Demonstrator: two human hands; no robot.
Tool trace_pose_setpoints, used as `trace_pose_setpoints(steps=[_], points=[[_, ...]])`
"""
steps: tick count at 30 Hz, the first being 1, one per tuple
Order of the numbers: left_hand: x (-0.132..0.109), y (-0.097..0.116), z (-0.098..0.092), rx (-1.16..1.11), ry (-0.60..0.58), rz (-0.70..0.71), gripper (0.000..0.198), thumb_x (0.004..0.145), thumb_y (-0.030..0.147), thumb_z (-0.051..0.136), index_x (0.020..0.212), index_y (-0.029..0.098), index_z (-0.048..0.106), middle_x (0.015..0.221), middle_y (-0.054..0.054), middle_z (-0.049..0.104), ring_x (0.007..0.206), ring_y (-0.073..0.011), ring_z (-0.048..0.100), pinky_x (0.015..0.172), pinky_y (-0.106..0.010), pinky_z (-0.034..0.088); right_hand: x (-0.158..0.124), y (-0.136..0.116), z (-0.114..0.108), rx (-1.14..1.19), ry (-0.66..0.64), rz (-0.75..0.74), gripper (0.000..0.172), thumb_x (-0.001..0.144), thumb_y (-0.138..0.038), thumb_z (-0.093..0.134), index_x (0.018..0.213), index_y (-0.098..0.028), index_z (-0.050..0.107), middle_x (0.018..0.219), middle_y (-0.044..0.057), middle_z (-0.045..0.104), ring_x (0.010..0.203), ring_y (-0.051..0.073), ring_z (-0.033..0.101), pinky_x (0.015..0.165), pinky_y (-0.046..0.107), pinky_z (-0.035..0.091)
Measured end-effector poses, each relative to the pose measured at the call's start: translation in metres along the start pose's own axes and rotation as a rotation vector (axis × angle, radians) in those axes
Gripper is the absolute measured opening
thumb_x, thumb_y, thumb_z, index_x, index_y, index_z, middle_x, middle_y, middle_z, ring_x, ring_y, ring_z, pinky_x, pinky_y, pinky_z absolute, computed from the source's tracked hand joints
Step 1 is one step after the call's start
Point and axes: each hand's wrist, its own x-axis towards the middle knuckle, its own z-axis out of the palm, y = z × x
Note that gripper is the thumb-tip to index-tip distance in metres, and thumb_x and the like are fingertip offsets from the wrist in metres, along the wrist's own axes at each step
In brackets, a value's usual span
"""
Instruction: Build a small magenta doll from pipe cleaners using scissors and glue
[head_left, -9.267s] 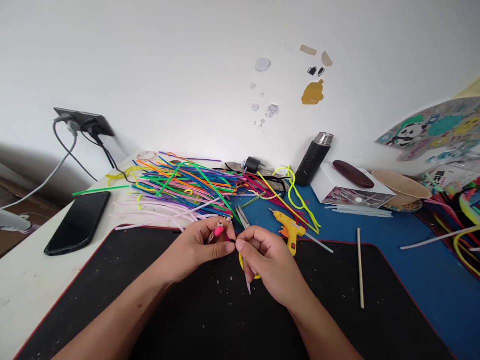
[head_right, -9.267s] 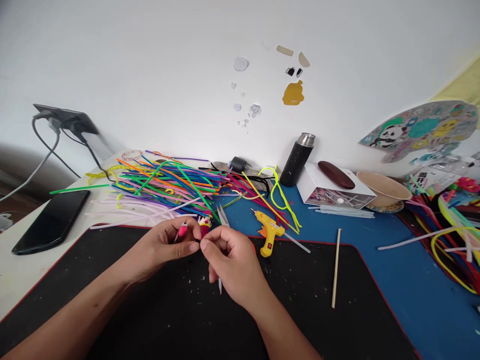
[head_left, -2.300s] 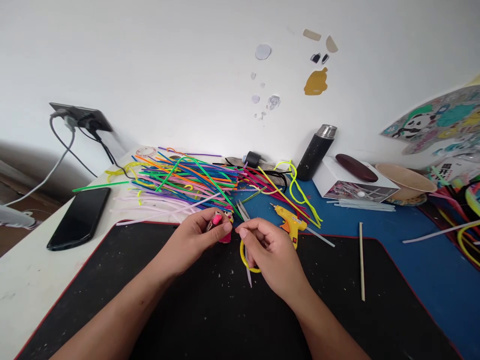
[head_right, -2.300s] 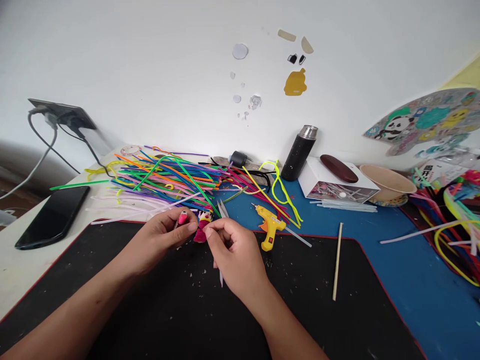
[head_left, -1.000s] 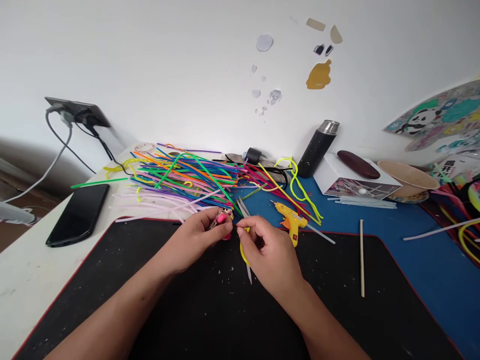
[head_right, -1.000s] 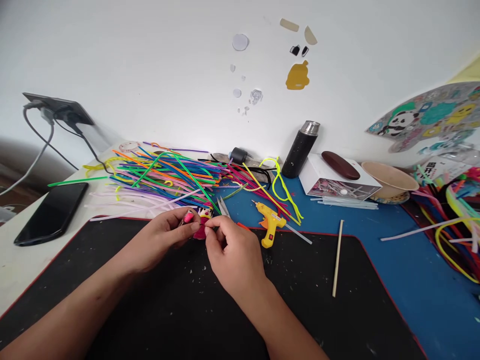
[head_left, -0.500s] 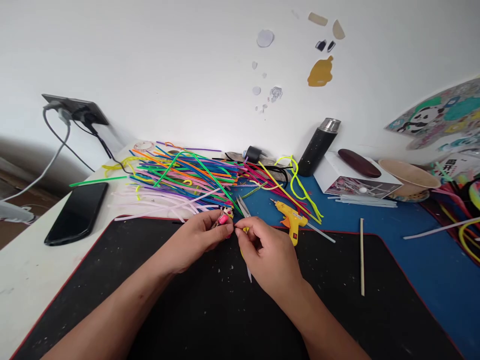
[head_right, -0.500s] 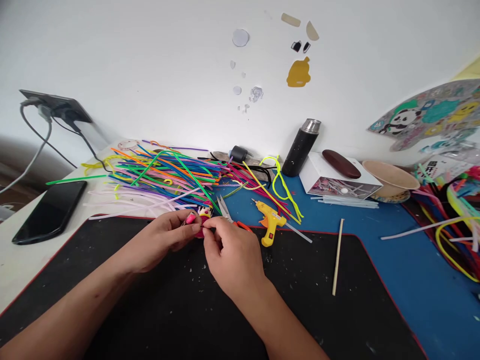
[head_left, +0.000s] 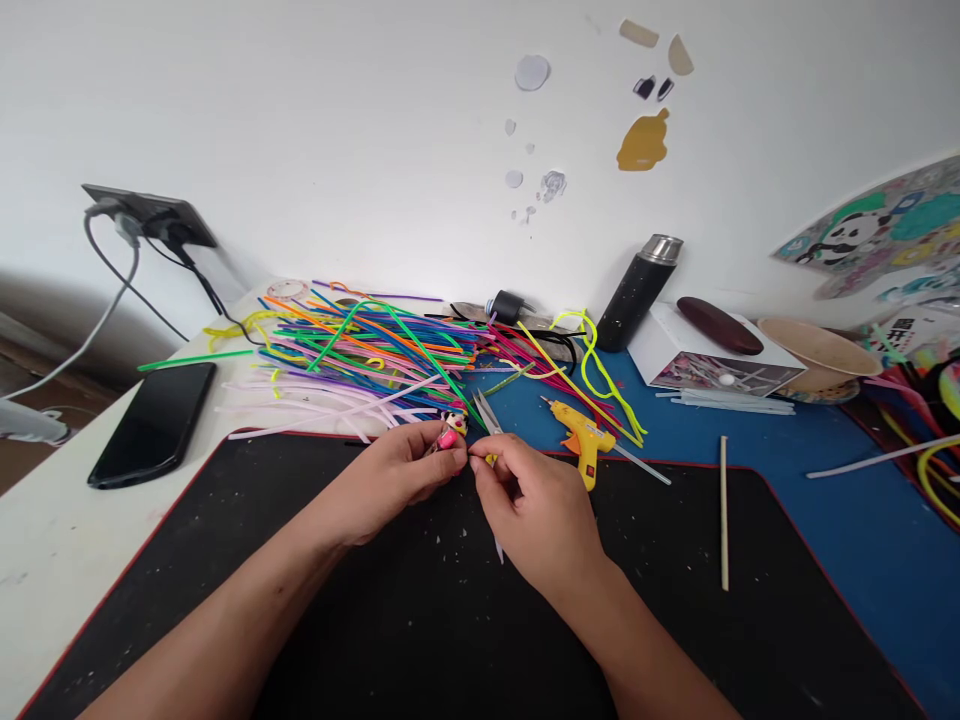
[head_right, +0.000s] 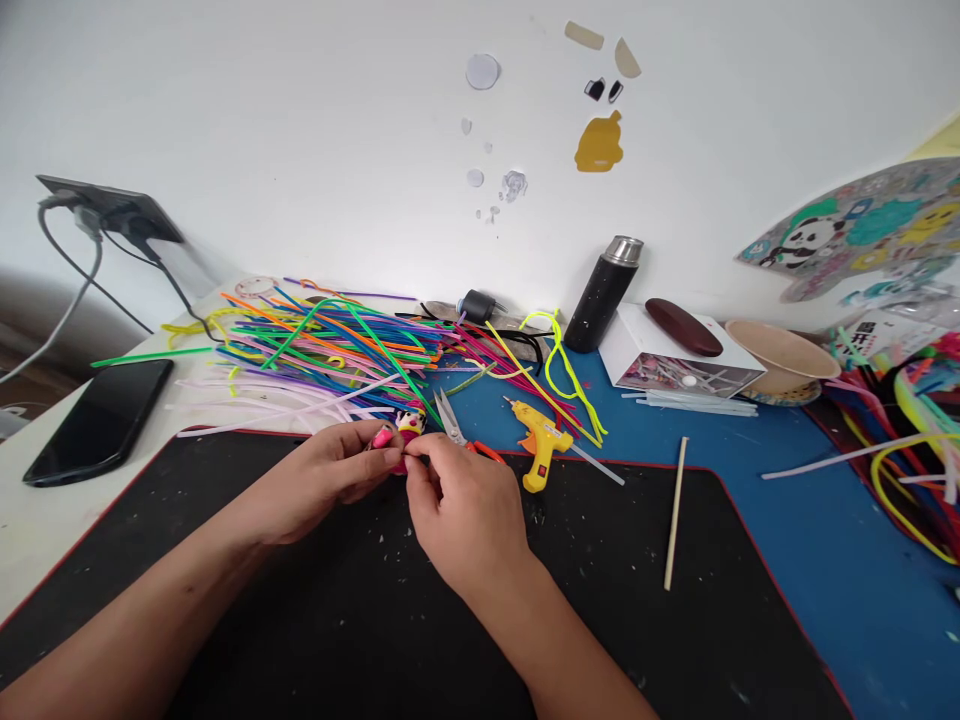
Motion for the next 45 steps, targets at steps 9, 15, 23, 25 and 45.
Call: trace_pose_setpoints(steps=[9,15,23,25,45], points=[[0.0009,0.0005,0.0002,-0.035,-0.003,-0.035,0.051,0.085,0.061,0.085,0.084,0.02,0.055,0.066,0.01,0.036,0.057,-0.0085,0.022,0.049,-0.024,0.017,0.0003,0.0014,-0.0002,-0.016,-0.017,-0.034,0.018,0.104,-0.02,0.059,0.1,-0.022,0.077,0.067,-0.002,0.072,0.055,0.015,0.063,0.059,0.026,0.041],[0.0015,0.0013,-0.0001,-0.045,0.001,-0.042,0.05,0.084,0.06,0.086,0.083,0.02,0.057,0.066,0.01,0.038,0.056,-0.0081,0.023,0.047,-0.024,0.016,0.0008,0.0016,0.0005,-0.068,-0.016,-0.074,0.02,0.104,-0.018,0.057,0.097,-0.021,0.076,0.062,-0.003,0.067,0.052,0.014,0.058,0.057,0.027,0.035],[0.0011,0.0058,0.0033,-0.065,-0.006,-0.086,0.051,0.079,0.059,0.089,0.08,0.02,0.055,0.063,0.01,0.036,0.054,-0.0077,0.021,0.047,-0.024,0.015,0.0001,0.0007,0.0007,-0.14,-0.005,-0.112,0.021,0.103,-0.019,0.056,0.088,-0.022,0.071,0.054,-0.005,0.056,0.045,0.012,0.049,0.053,0.027,0.028],[0.001,0.0062,0.0041,-0.069,-0.006,-0.102,0.053,0.077,0.06,0.089,0.08,0.021,0.055,0.063,0.01,0.036,0.054,-0.0076,0.021,0.047,-0.024,0.015,0.0001,0.0003,0.0009,-0.148,-0.004,-0.12,0.021,0.102,-0.018,0.056,0.088,-0.022,0.071,0.054,-0.005,0.057,0.046,0.012,0.05,0.053,0.028,0.028],[0.0006,0.0086,0.0025,-0.093,-0.006,-0.091,0.053,0.08,0.06,0.088,0.08,0.021,0.053,0.062,0.011,0.035,0.053,-0.0072,0.019,0.046,-0.024,0.013,0.0004,0.0029,0.0006,-0.002,-0.031,-0.007,0.017,0.104,-0.025,0.06,0.104,-0.023,0.077,0.066,-0.003,0.071,0.051,0.014,0.06,0.056,0.026,0.041]])
